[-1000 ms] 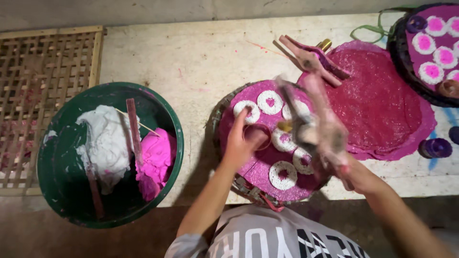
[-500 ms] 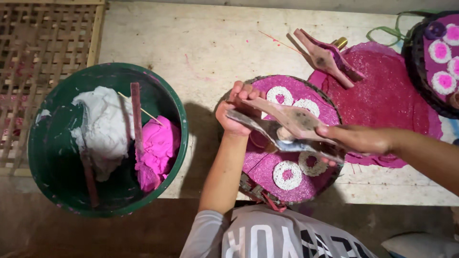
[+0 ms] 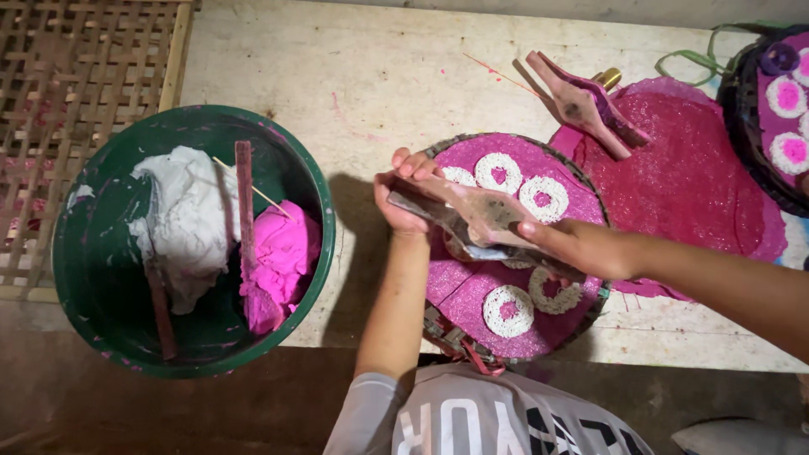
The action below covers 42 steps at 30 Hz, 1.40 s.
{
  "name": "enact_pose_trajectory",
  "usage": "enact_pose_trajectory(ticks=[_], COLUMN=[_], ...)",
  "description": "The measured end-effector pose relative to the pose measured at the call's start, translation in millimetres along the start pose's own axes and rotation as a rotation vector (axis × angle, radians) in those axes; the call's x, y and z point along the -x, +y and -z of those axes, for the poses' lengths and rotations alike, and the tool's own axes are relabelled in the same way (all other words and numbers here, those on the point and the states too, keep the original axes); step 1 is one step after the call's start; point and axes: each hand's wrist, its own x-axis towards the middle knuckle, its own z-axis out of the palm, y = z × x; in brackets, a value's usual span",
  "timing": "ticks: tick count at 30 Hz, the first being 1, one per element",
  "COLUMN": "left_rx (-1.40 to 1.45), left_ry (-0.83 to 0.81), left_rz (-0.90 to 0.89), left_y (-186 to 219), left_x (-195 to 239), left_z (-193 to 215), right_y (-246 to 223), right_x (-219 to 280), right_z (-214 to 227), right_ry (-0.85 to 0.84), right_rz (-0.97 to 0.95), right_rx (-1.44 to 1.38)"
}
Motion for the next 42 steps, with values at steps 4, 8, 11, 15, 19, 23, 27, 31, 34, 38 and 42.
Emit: enact_pose_trajectory(ticks=[4, 8, 11, 15, 19, 23, 27, 31, 34, 38, 42], left_rx=[0.091, 0.084, 0.051, -0.105, -0.128, -0.088, -0.133, -0.661, -1.958, -2.517, -2.698], left_ry=[-0.008, -0.046, -0.102, -0.092, -0.041, 0.055, 0.180, 0.394, 0.338, -0.089, -0.106], left_rz=[0.010, 0.063, 0.111, 0.112, 0.065, 0.017, 0.075, 0.244, 0.594, 0.401, 0.465], left_y=[-19, -21, -10, 12, 19, -4, -37, -36, -25, -34, -56], left_x=[-7, -27, -40, -40, -24, -4, -10, -28, 8, 75, 88], left_z=[16, 20, 14, 2, -7, -6, -4, 4, -25, -92, -105], right_y=[3, -3, -7, -12, -9, 9, 30, 73, 118, 158, 164], right_x=[10, 12, 6, -6, -14, -5, 11, 23, 25, 22, 17], right_z=[8, 11, 1, -11, -23, -14, 10, 22, 12, -26, -61], right_ry=[0.125, 0.268, 0.309, 0.298, 0.222, 0.148, 0.262, 0.416, 0.499, 0.470, 0.481], right_rz=[-0.022, 0.031, 0.114, 0.157, 0.122, 0.021, -0.063, 0.079, 0.226, 0.564, 0.762], right_rx=[0.059, 0.107, 0.061, 0.015, -0.056, -0.020, 0.041, -0.057, -0.209, -0.576, -0.817])
